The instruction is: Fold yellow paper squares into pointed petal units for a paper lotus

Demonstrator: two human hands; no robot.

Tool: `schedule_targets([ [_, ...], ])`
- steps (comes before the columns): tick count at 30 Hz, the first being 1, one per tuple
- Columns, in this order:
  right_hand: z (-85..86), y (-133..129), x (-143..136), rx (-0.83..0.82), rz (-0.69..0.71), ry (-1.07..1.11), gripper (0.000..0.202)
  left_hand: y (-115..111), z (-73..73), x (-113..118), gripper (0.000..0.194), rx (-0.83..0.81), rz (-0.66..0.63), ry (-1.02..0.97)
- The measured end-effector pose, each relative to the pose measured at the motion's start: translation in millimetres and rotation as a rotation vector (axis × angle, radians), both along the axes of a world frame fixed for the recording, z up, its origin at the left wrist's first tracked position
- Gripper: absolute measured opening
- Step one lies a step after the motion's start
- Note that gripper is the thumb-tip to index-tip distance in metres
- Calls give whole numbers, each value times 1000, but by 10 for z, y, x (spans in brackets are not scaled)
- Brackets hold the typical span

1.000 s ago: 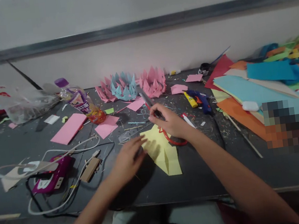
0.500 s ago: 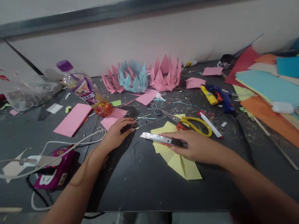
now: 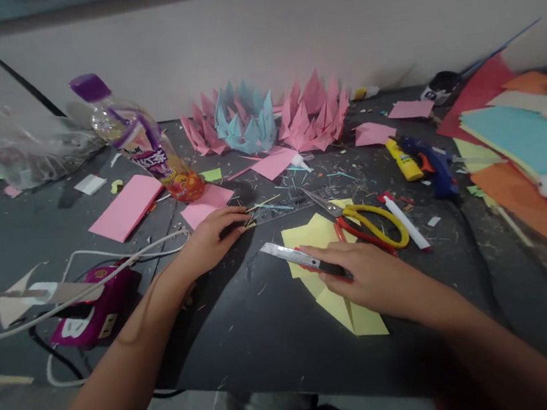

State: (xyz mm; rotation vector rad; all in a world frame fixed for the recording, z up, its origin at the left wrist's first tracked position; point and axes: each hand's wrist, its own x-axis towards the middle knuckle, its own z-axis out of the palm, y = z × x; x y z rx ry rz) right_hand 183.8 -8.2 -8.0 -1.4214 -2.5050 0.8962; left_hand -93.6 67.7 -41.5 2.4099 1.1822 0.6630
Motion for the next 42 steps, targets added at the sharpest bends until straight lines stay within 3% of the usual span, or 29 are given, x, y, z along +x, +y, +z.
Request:
schedule_targets([
  [19,-69,-72,-36,-50,-34,55,48,-31,50,7,23,1,-4,38],
  [28,17,-37,-15,-65,-78,108,47,-57,81,0,22,20,1,39],
  [36,58,-4,72,-29,-107,119,45,-243,257,52,22,-51,-181,128],
  [42,79,28,95,58,-164,199,47,-243,250,72,25,1,-204,203],
])
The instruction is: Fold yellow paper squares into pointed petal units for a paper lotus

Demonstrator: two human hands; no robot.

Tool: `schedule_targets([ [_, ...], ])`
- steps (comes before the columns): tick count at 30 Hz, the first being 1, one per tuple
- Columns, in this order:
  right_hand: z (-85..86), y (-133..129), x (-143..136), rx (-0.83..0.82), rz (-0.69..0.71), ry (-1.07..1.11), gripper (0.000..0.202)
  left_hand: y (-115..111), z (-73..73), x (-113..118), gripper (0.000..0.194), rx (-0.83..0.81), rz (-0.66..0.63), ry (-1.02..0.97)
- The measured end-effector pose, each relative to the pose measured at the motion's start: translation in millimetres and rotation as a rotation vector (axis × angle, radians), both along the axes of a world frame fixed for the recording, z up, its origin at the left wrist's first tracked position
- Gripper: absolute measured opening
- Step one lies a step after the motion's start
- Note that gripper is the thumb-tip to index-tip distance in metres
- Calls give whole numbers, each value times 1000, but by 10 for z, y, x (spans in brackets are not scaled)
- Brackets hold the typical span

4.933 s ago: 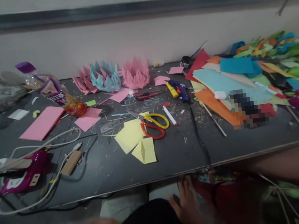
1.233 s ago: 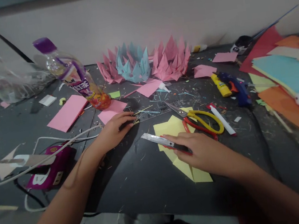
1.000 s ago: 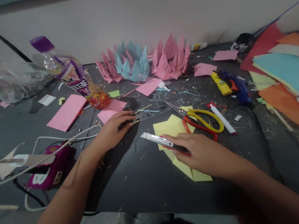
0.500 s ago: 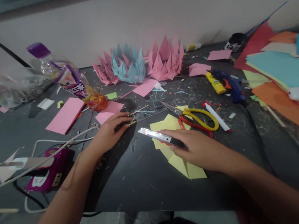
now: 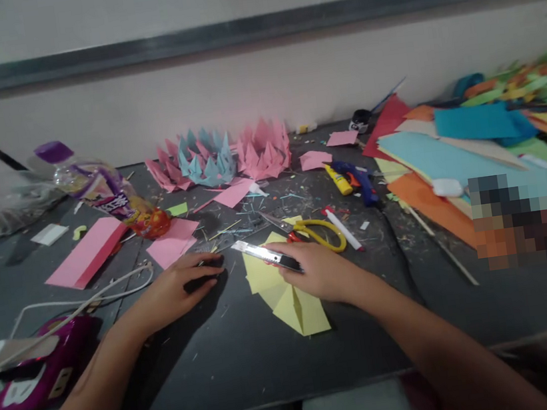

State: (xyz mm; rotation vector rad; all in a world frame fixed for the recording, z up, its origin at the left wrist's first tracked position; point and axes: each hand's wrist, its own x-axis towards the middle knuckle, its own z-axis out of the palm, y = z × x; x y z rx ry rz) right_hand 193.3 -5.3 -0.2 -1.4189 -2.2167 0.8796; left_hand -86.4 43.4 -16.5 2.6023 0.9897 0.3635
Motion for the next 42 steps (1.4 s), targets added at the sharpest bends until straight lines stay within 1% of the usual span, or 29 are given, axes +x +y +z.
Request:
schedule_targets([
  [6,8,9,24,43,-21,34,49,20,-9,-5,27,57,-10,26],
  [11,31,18,41,66,-43,15,50,10,5,6,27,57,8,37],
  [17,24,27,33,60,-14,32,48,35,-39,-26,30,48,41,24],
  [24,-23,36,42,52,-7,11,50,63,-99,-24,34,46,38,-26],
  [27,-20,32,43,55,2,1,50,58,-105,-12,34,65,45,-12],
  [30,-15,27,42,63,13,2,50,49,-101,3,30,84,48,27],
  [33,-21,28,37,58,16,-2,50,33,-88,21,27,77,38,64],
  [37,-39,41,37,46,12,-7,49,13,-69,38,26,55,37,90],
  [42,-62,56,42,46,22,5,49,36,-97,5,28,7,17,32],
])
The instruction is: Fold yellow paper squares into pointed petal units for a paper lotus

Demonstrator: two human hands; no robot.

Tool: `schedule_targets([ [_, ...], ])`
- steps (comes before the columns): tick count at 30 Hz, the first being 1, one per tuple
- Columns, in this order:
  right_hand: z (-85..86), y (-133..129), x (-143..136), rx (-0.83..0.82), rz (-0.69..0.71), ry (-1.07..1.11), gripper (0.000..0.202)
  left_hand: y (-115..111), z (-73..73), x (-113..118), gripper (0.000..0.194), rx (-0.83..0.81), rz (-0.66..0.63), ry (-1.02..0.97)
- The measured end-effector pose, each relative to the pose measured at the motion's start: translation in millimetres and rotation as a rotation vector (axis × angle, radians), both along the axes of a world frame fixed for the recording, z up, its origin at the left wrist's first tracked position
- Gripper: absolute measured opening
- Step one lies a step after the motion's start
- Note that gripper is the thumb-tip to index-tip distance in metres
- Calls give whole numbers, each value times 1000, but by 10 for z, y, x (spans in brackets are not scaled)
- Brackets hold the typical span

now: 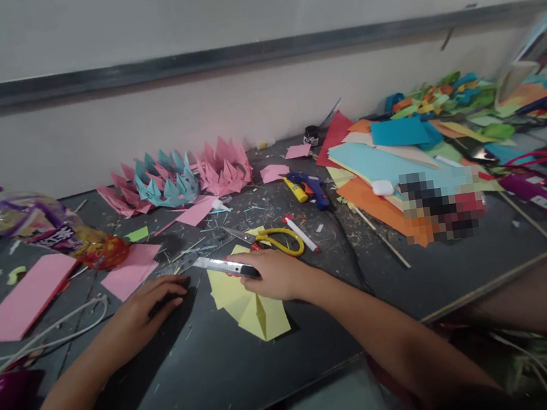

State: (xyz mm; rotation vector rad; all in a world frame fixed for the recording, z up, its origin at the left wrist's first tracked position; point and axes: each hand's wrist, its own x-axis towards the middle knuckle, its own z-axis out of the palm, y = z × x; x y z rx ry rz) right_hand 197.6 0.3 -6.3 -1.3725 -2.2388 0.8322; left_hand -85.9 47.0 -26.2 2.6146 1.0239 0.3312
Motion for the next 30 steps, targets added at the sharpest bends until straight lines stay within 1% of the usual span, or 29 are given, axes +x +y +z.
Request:
schedule_targets([
  [3,-16,2,-1,17,-7,-8,47,25,-35,-21,31,-19,-11,-27],
  [7,-39,1,-2,28,-8,2,47,38,-53,-11,32,-29,5,-39],
  [11,-62,5,5,20,-8,3,48,26,-34,14,31,-42,7,-29],
  [15,-64,3,7,21,-10,-2,48,2,-18,38,29,-17,22,-18],
  [21,-30,-11,2,13,-14,-11,48,1,-48,52,24,7,45,15],
  [30,-24,-10,3,12,0,-24,47,-10,-10,99,21,20,19,47],
])
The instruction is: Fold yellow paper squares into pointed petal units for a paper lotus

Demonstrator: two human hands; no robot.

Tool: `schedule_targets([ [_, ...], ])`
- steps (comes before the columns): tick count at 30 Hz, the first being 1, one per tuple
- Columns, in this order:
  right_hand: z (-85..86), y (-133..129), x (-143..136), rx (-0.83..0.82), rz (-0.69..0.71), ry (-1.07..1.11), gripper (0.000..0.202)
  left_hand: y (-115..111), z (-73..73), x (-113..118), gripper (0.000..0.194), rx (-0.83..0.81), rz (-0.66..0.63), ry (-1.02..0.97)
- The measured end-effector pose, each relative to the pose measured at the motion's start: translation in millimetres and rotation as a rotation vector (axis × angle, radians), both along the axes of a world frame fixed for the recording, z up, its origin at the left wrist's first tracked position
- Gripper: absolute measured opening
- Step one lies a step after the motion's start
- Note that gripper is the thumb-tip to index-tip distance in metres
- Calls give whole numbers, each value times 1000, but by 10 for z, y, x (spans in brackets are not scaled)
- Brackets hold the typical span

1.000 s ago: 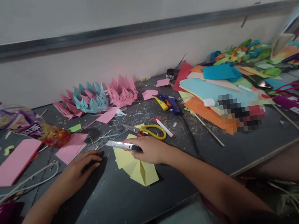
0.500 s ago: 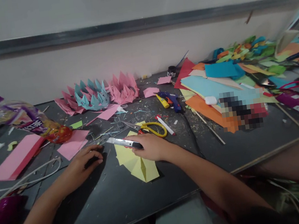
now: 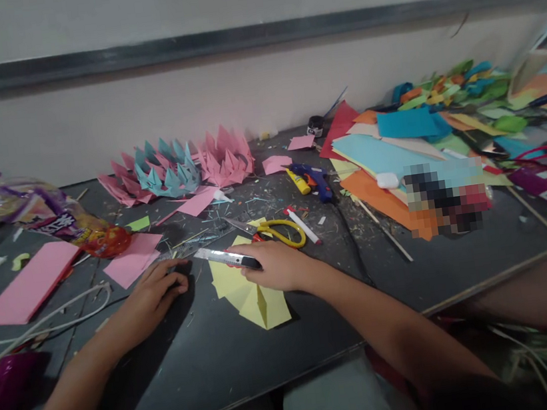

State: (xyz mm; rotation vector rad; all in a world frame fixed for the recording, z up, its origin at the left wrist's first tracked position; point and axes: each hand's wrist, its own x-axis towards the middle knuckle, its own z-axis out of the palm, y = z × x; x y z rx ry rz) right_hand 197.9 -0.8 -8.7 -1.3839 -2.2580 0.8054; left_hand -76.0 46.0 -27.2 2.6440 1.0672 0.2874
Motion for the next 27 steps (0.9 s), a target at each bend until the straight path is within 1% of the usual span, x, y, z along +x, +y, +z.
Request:
schedule_targets([
  [8,20,0,-8,-10,1,-6,48,-9,-26,-9,23,60,-19,12],
  [14,17,-4,3,-8,7,-22,48,4,17,-25,23,55,-26,-3],
  [18,0,-6,5,1,11,-5,48,10,49,-37,22,7,-27,-44],
  [22,3,-4,0,-3,10,-1,47,5,49,-56,22,-68,2,-111],
  [25,12,-5,-3,-15,11,-12,47,5,39,-73,25,-108,5,-136],
  [27,12,-8,-3,-11,8,-9,47,4,37,-81,28,-105,-11,-139],
])
